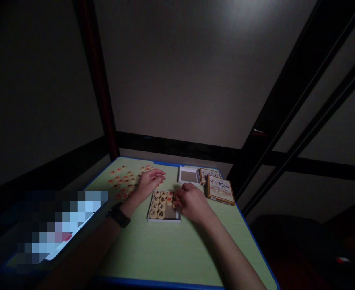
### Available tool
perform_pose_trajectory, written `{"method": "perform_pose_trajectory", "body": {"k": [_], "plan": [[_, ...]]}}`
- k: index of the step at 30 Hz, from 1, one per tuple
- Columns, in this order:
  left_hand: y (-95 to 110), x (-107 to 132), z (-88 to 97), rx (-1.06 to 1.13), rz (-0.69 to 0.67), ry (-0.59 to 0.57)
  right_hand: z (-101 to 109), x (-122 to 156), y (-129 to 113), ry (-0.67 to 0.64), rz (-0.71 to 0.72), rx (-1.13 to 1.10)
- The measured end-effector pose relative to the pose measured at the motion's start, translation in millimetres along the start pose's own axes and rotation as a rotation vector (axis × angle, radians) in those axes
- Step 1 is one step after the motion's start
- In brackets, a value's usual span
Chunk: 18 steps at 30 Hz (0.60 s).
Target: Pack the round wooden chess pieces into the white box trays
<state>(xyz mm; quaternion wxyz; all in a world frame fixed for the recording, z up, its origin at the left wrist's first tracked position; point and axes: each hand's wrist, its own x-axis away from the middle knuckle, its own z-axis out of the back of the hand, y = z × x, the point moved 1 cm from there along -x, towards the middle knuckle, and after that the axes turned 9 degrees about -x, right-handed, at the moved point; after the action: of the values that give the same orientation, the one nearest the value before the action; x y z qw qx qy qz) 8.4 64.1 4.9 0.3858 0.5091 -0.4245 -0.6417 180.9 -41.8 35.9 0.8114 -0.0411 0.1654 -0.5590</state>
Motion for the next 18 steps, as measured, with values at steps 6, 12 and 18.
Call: {"method": "perform_pose_trajectory", "body": {"k": [6, 12, 18], "plan": [[-2, -1, -1.5, -0.007, -0.001, -0.016, -5, -1, -17, -0.133, -0.095, 0.156], [-2, 0, -2.6, -0.009, -0.005, -0.012, -9, -2, -15, -0.129, -0.108, 0.216], [2, 2, -4.1, 0.009, 0.007, -0.010, -11, -3, -16, -0.103, -0.118, 0.259]]}}
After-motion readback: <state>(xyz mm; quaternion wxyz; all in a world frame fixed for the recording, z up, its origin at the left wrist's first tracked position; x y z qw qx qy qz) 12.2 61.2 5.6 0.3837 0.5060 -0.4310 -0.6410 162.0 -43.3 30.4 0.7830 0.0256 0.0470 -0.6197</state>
